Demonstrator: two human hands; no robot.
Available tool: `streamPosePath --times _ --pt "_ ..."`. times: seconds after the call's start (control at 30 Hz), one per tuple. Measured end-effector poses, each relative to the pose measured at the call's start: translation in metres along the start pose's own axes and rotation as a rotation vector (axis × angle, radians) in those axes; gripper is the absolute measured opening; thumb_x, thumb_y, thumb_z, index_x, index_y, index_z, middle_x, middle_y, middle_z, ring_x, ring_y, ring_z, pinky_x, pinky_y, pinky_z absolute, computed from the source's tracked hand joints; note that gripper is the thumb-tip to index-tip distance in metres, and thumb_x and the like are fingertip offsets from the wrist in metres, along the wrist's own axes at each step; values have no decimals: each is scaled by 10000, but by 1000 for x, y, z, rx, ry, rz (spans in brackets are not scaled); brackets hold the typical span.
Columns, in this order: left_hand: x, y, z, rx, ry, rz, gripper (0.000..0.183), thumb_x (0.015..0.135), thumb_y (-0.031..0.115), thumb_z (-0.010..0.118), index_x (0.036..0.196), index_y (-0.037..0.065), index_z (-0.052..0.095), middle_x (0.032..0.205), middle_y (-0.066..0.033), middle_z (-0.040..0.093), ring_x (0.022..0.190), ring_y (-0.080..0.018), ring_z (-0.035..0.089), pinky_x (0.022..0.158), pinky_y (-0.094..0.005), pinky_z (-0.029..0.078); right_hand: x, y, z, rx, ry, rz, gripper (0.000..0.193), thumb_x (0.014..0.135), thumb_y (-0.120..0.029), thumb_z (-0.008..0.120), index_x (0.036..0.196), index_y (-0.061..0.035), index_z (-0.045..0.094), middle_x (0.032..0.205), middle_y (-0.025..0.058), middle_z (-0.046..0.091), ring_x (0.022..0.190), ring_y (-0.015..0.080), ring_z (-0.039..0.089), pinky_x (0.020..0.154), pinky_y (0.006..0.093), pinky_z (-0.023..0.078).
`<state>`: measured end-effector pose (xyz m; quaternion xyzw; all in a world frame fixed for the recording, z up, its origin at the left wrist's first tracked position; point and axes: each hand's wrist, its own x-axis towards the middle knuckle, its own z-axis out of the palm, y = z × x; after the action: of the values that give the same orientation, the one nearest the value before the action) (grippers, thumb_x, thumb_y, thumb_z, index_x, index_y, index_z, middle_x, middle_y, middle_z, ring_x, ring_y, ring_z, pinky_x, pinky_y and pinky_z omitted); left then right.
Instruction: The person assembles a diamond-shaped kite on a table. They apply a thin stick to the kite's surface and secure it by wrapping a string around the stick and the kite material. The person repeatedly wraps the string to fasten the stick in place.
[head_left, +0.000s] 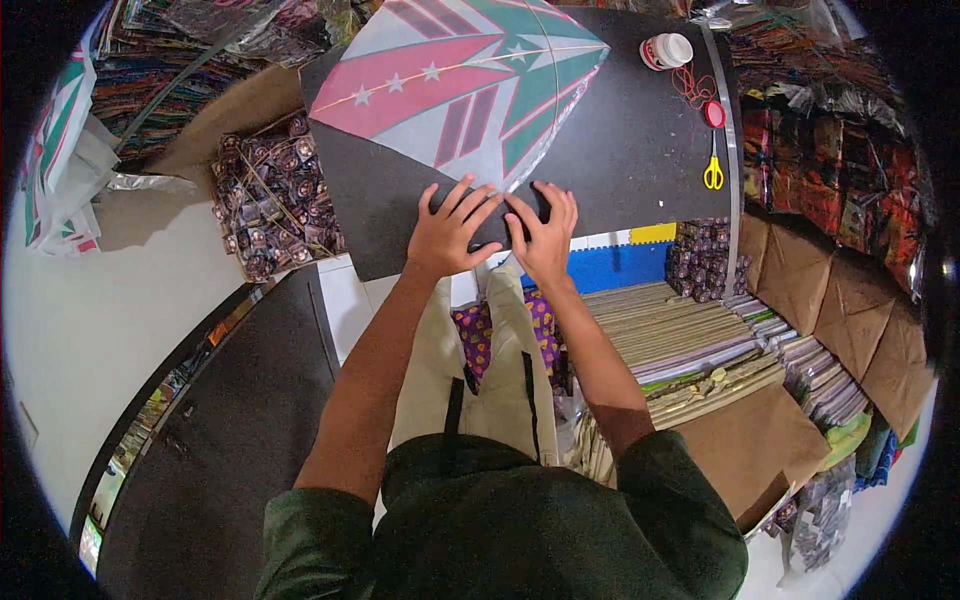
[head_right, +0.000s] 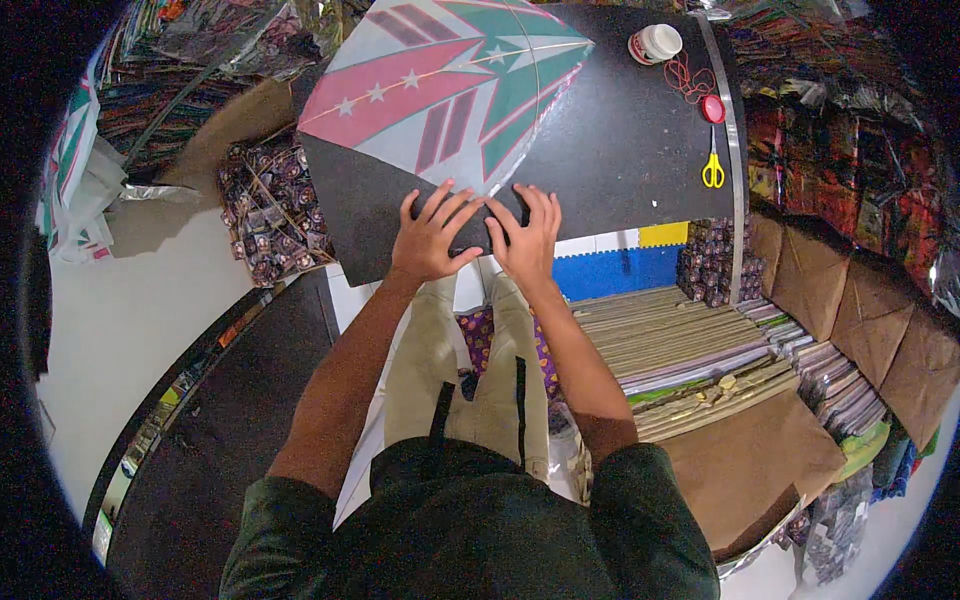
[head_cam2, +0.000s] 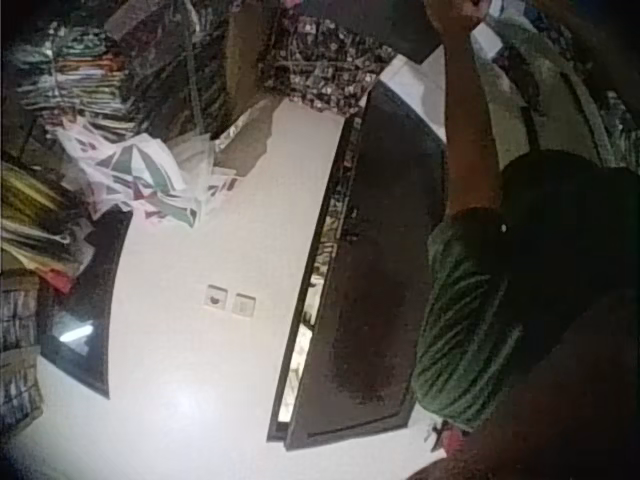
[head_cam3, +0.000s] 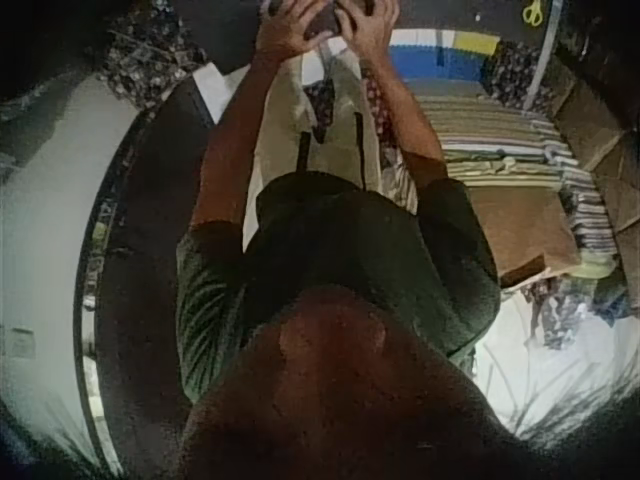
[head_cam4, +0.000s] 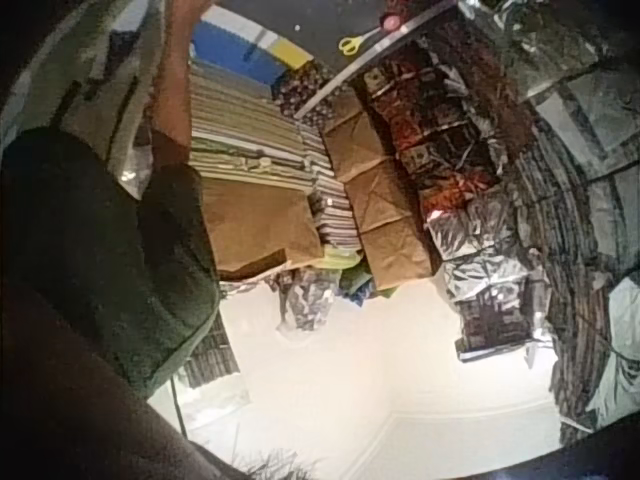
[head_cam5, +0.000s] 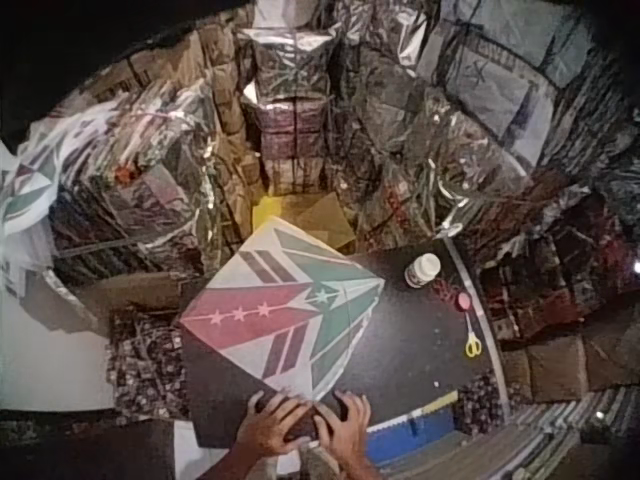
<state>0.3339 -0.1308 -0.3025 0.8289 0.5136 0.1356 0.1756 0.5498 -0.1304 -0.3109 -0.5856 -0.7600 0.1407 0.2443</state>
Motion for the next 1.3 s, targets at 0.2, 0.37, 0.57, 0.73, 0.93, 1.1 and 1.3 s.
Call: streamPosePath --times 0.2,0.37,0.57,0.73,0.93,1.1,1.3 --pt "-1 -2 1 -7 -6 11 854 896 658 720 1597 219 509 1671 0 467 1603 -245 330 1239 -650 198 5 -6 4 28 60 126 398 975 -243 754 1370 -205 730 1472 174 531 1403 425 461 1186 593 356" --pt "-3 -4 5 -39 29 25 862 891 649 733 1566 161 513 1675 -5 460 1607 -247 324 1236 -658 201 5 -8 4 -10 58 134 408 972 -239 755 1378 -201 727 1476 182 522 1405 426 454 1177 584 364" --pt "-4 -4 6 -45 42 32 865 878 629 753 1560 155 512 1675 -17 466 1605 -255 333 1236 -658 202 2 -8 4 -41 26 68 370 964 -265 758 1333 -241 751 1463 176 525 1413 411 451 1226 631 313" --pt "-5 -6 8 -56 46 38 868 883 642 741 1561 152 508 1674 -23 468 1600 -260 342 1239 -661 181 0 -10 3 -18 18 49 343 957 -277 765 1298 -241 759 1440 174 536 1404 408 463 1232 672 285" --pt "-8 -8 11 -16 132 109 770 928 629 719 1514 161 545 1620 -33 517 1543 -258 428 1220 -669 178 2 -9 9 89 136 121 371 899 -231 826 1256 -161 748 1381 167 570 1356 414 509 1232 667 293" --pt "5 -12 3 -29 310 46 549 938 513 761 1336 154 645 1437 -48 640 1427 -276 536 1191 -625 240 -2 -8 10 135 186 157 403 873 -203 850 1257 -144 743 1352 162 578 1323 412 538 1220 661 331" --pt "121 -33 -26 -260 2 -29 398 836 421 855 1072 134 712 1044 -39 724 1094 -297 650 976 -471 455 -4 -7 13 116 173 123 429 858 -224 868 1262 -149 745 1300 147 591 1306 394 558 1222 665 340"
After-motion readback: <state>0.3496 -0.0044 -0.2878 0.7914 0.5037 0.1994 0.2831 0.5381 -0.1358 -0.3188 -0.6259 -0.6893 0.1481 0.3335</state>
